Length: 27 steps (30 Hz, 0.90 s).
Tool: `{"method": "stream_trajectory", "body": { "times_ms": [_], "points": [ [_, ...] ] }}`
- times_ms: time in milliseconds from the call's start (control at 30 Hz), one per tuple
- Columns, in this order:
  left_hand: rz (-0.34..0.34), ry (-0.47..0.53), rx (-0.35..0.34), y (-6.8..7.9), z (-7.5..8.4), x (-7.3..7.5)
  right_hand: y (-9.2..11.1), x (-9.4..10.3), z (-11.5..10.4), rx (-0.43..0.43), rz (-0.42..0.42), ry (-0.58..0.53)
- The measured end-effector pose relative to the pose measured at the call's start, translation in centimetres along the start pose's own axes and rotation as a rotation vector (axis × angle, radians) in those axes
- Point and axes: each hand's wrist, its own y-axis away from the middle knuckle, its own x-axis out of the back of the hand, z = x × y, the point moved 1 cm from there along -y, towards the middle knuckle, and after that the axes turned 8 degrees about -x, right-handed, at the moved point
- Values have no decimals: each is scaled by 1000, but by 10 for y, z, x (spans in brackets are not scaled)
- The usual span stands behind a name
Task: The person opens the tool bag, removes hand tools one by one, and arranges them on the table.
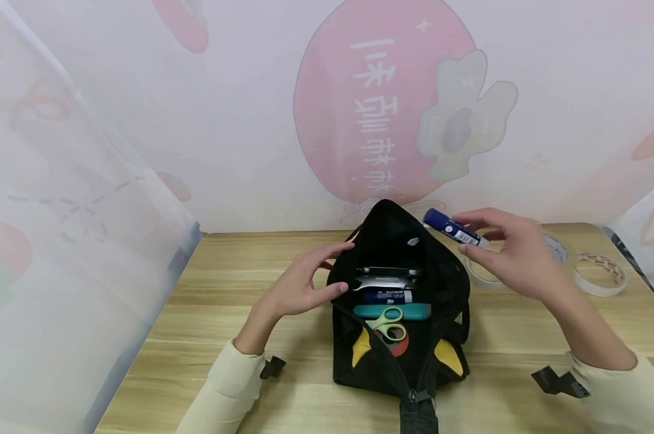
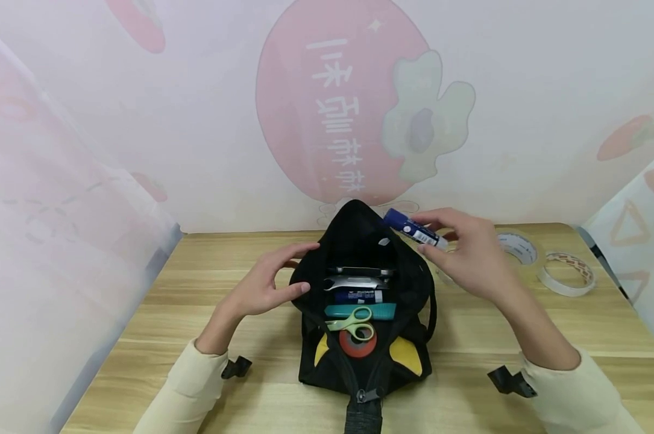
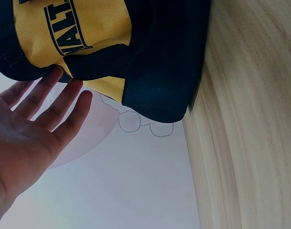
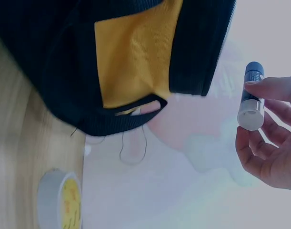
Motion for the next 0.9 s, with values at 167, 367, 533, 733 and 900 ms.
{"method": "stream_trajectory", "body": {
  "times_ms": [167,367,533,733,900],
  "points": [
    [-1,-2,6,0,0,0,7,9,12,-101,23,9],
    [1,1,1,0,-1,0,16,14,30,-143,30,8],
    [1,-4,-1,0,0,0,24,18,46,-163,10,7],
    [-2,5,0,-1,0,-1,35,22,70,-163,-11,37],
    [-4,3,5,0,1,-1,44,19,89,-156,-43,71]
  ]
}}
